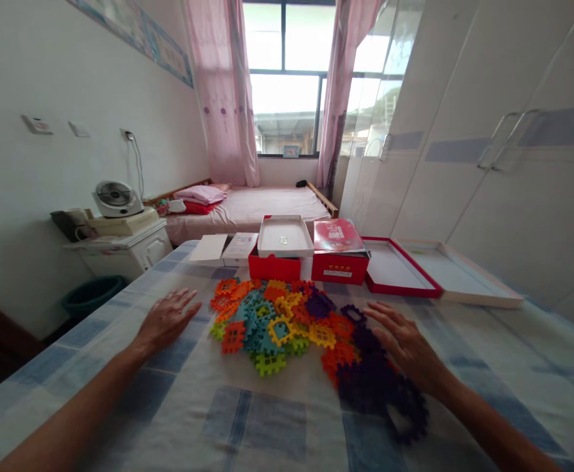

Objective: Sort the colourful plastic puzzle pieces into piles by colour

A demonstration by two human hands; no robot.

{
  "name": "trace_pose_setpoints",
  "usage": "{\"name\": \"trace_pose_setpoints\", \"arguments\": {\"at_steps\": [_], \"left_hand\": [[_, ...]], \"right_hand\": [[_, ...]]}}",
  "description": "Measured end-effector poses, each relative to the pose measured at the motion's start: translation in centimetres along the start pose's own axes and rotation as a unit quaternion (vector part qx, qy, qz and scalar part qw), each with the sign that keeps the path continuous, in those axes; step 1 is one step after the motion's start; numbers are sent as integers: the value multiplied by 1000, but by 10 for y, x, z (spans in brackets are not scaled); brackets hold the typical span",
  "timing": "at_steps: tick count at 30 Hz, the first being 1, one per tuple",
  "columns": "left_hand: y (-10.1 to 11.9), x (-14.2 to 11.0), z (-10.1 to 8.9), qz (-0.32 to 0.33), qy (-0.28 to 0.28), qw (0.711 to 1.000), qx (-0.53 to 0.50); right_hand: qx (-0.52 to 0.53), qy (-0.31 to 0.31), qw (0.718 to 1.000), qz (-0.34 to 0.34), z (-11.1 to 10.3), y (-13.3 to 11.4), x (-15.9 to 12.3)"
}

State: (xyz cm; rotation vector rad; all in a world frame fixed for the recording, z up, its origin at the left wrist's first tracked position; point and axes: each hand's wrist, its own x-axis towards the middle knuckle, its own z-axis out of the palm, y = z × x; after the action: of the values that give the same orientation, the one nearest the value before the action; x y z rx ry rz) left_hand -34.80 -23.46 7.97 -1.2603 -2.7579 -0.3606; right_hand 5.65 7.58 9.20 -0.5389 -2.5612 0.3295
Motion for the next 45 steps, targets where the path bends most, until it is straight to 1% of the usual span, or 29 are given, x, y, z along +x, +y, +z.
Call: {"name": "trace_pose_setpoints", "arguments": {"at_steps": [1,3,6,8,11,14,17,20,23,26,28,30,31,32,33,34,35,36,38,39,41,43,45], "left_hand": [[13,11,4,-3,0,997,-72],[38,31,14,0,0,994,-106],[70,49,25,20,5,989,-147],[88,48,27,44,8,984,-174],[115,34,26,84,17,967,-240],[140,21,23,103,28,951,-292],[166,17,18,130,45,950,-282],[196,14,10,187,59,951,-238],[232,9,6,235,43,952,-192],[269,3,4,275,23,948,-159],[284,3,0,314,13,937,-156],[284,8,-5,334,19,928,-164],[279,12,-8,322,33,932,-163],[270,17,-9,292,50,942,-157],[259,23,-10,244,67,956,-146],[246,29,-8,184,72,971,-132],[234,34,-5,127,57,983,-122],[223,38,0,89,25,988,-123],[209,44,10,60,-43,988,-136],[206,44,15,65,-64,984,-150],[211,42,21,101,-81,974,-188],[225,36,21,153,-88,958,-227],[242,28,15,197,-100,944,-245]], "right_hand": [[18,1,999,37,4,13,4],[48,2,995,89,14,32,8],[41,-9,993,111,25,45,6],[13,-24,995,100,29,45,3],[-15,-45,997,67,29,39,2],[-22,-61,995,74,25,31,5],[-21,-76,993,87,20,23,9],[-23,-79,994,79,18,19,10],[-24,-73,996,52,19,20,9],[-28,-73,996,47,21,22,8],[-27,-75,995,56,20,22,7],[-17,-71,995,63,19,21,7],[-9,-67,995,66,18,20,7],[0,-62,996,71,18,20,7],[11,-57,996,75,17,19,7],[21,-51,995,78,17,19,6],[30,-46,995,79,17,19,6],[38,-43,995,78,17,19,6],[49,-39,995,73,17,20,6],[53,-39,995,69,18,20,6],[61,-40,996,59,18,20,5],[67,-38,995,55,18,20,4],[70,-35,995,58,19,21,4]]}}
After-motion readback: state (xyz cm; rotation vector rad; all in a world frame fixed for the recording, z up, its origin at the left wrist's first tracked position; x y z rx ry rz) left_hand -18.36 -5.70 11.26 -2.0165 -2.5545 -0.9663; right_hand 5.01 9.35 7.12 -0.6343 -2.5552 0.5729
